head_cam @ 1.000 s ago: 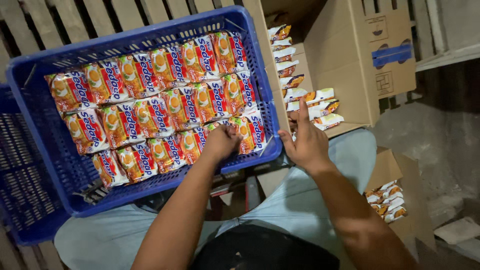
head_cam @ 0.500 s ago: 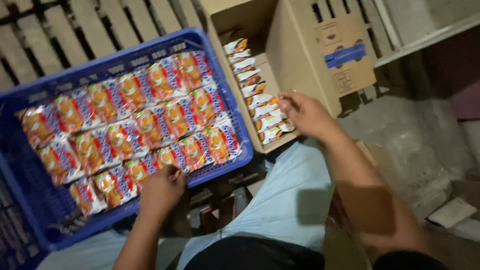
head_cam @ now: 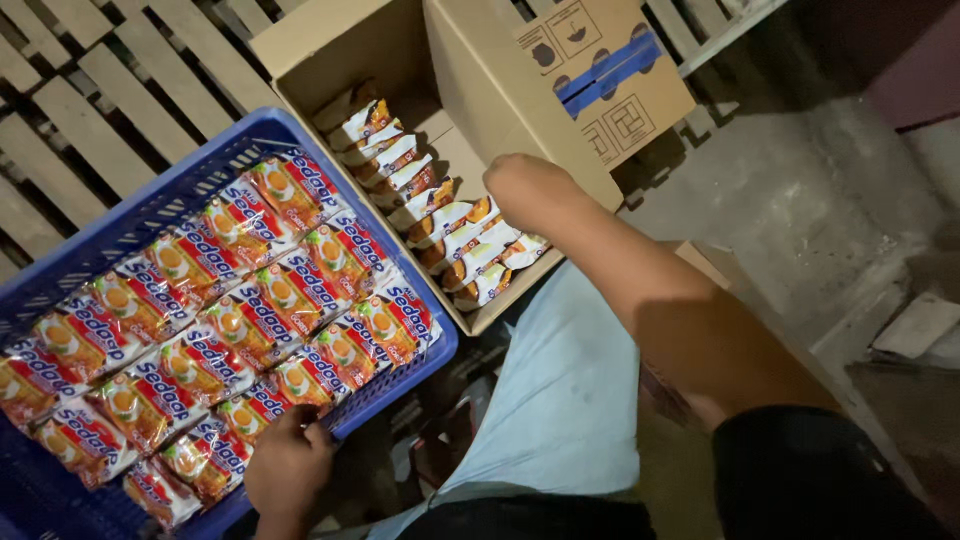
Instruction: The person takes instant noodle packets one by one from a cardboard box and places them into a blue plastic crate, arranging them in neat rows until the crate is full.
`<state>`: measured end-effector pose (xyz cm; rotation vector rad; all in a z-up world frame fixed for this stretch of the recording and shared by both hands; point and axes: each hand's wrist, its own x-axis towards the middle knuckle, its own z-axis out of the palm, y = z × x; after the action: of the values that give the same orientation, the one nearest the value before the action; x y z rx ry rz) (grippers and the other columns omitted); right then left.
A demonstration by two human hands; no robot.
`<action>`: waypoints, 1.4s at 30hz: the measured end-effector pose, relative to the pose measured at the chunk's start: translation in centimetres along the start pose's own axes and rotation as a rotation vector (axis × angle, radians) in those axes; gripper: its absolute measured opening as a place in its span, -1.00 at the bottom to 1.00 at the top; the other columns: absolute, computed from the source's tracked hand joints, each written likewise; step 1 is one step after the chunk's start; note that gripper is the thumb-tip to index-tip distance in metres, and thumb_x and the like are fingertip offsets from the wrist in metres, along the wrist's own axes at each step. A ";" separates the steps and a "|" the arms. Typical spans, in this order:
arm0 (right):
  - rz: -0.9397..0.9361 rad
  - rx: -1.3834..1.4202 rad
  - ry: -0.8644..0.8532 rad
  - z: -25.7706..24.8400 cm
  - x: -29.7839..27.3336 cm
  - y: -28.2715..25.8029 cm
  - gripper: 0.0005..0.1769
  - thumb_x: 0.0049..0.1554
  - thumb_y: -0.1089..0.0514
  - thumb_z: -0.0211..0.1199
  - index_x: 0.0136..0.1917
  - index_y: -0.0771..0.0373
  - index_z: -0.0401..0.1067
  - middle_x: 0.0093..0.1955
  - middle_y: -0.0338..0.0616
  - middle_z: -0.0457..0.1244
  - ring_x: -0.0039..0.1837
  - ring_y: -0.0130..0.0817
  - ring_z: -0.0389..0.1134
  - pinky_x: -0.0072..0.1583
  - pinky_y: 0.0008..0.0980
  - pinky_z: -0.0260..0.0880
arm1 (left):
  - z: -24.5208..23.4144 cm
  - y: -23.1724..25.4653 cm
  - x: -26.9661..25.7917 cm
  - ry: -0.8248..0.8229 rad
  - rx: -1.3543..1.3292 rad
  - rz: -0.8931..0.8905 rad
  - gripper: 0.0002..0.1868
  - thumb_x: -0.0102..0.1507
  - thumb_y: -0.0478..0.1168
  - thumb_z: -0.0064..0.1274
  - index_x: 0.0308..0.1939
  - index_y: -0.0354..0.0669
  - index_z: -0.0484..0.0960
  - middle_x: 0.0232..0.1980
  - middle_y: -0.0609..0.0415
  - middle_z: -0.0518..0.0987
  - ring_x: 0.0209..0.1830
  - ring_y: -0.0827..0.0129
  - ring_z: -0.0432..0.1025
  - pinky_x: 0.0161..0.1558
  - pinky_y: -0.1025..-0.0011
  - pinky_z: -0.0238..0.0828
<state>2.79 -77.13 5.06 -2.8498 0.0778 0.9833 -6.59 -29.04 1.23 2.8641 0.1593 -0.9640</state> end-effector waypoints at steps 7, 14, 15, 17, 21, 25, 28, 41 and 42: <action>-0.124 -0.164 -0.100 3.7 4.0 0.7 -0.34 0.19 0.45 0.18 0.54 0.25 0.32 0.41 0.10 0.26 0.45 0.04 0.22 0.19 0.08 0.54 | 3.1 -2.4 1.6 0.237 0.021 0.153 -0.61 0.30 -0.01 -0.09 0.06 0.26 0.81 -0.03 0.07 0.78 0.05 -0.01 0.62 -0.06 -0.05 0.55; -0.121 -0.278 -0.137 1.1 1.7 -0.6 -0.59 0.12 0.51 0.15 0.15 0.20 0.57 -0.04 0.01 0.43 0.02 0.05 0.47 -0.06 0.00 0.52 | 2.7 -2.1 1.4 0.230 0.037 0.161 -0.57 0.31 0.03 -0.13 0.12 0.31 0.81 0.02 0.09 0.79 0.09 0.01 0.63 -0.03 0.00 0.55; -0.143 -0.313 -0.101 0.4 0.9 -0.7 -0.50 0.17 0.51 0.17 0.29 0.13 0.55 0.04 -0.03 0.44 0.12 0.03 0.48 0.01 0.00 0.55 | 2.4 -2.0 1.2 0.225 0.031 0.167 -0.55 0.32 0.03 -0.14 0.13 0.32 0.82 0.01 0.09 0.79 0.08 0.02 0.63 -0.05 0.01 0.55; -0.130 -0.344 -0.056 -0.6 0.1 -0.6 -0.57 0.17 0.46 0.18 0.23 0.12 0.55 0.02 -0.06 0.42 0.10 0.04 0.45 -0.04 0.03 0.53 | 3.2 -2.7 1.5 0.278 0.027 0.183 -0.58 0.32 0.03 -0.11 0.10 0.35 0.82 -0.01 0.12 0.79 0.08 0.01 0.62 -0.03 0.02 0.56; -0.029 -0.277 0.024 -6.4 -6.0 -2.5 -0.62 0.22 -0.18 0.47 0.02 0.15 0.56 -0.10 -0.17 0.39 0.01 -0.14 0.44 0.00 -0.04 0.57 | 2.8 -2.1 1.6 0.202 0.039 0.122 -0.57 0.31 0.06 -0.15 0.11 0.44 0.80 0.05 0.12 0.77 0.14 0.03 0.63 0.06 0.01 0.59; 0.186 0.038 0.112 -9.8 -12.0 -3.0 -0.69 0.06 0.36 0.15 0.03 0.10 0.53 0.14 -0.03 0.39 0.25 0.02 0.33 0.24 0.00 0.33 | 3.2 -2.0 1.5 0.270 0.038 0.148 -0.57 0.33 0.06 -0.14 0.12 0.41 0.81 -0.06 0.08 0.78 0.08 0.02 0.63 -0.05 -0.03 0.59; 0.326 0.464 0.256 -8.8 -15.6 -2.2 -0.71 0.39 0.20 -0.02 0.18 0.19 0.53 0.07 -0.07 0.36 0.01 -0.17 0.33 -0.05 -0.14 0.27 | 1.4 -0.8 0.3 0.246 -0.006 0.131 -0.60 0.34 0.10 -0.15 0.03 0.41 0.82 -0.05 0.16 0.77 0.07 0.04 0.62 -0.08 0.00 0.55; -0.173 2.235 0.633 5.1 -16.0 -5.1 -0.30 0.09 0.46 0.03 0.49 0.28 0.43 0.33 0.15 0.41 0.26 0.09 0.51 0.15 -0.01 0.61 | 1.5 8.0 1.1 -0.071 -1.043 0.509 -0.45 0.32 -0.24 0.16 0.42 -0.20 0.57 -0.01 -0.27 0.76 0.08 -0.17 0.61 0.15 -0.06 0.53; -0.184 2.281 0.590 4.7 -15.5 -6.4 -0.29 0.10 0.45 -0.01 0.50 0.25 0.43 0.34 0.12 0.42 0.26 0.06 0.51 0.13 -0.08 0.59 | 3.8 9.3 3.0 -0.209 -1.376 0.698 -0.52 0.35 -0.41 0.19 0.38 -0.24 0.58 -0.07 -0.19 0.76 -0.06 0.11 0.67 0.08 0.21 0.66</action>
<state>-11.71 -70.04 11.58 -0.7877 0.5137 -0.2534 -5.18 -38.62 -2.92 1.3719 -0.1503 -0.5819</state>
